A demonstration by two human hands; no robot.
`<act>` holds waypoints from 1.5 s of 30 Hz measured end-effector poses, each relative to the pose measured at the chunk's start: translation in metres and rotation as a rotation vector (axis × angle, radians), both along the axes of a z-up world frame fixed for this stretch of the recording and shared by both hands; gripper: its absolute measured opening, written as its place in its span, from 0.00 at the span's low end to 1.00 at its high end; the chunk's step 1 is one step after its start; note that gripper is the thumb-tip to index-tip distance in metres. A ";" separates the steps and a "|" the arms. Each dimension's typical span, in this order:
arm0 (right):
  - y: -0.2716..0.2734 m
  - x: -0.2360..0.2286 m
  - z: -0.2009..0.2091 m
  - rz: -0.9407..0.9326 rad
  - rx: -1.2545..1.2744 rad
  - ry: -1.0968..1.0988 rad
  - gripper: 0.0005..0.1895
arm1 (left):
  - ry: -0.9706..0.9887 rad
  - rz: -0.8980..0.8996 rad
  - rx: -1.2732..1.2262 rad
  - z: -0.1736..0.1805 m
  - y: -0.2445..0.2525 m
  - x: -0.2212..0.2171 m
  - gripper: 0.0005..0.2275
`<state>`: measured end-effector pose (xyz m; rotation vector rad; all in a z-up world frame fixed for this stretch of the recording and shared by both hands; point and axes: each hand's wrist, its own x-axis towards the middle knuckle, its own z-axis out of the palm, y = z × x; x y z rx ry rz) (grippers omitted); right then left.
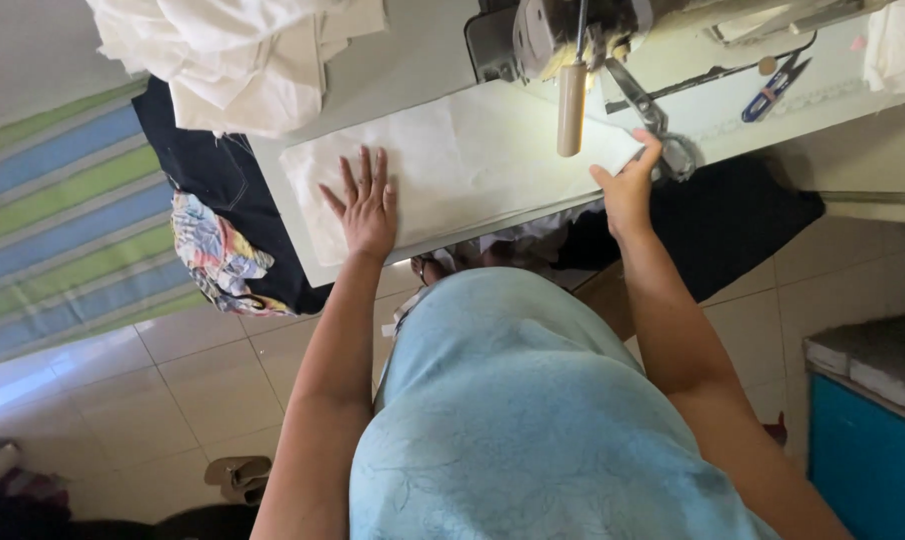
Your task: The person is aligning and cutting pieces of white fabric using scissors at a sewing workstation.
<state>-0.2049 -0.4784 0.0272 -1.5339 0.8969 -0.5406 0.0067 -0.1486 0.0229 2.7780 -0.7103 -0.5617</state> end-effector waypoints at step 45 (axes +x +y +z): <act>-0.013 -0.011 0.066 0.375 -0.333 0.572 0.49 | -0.079 -0.528 0.010 -0.019 -0.084 -0.038 0.27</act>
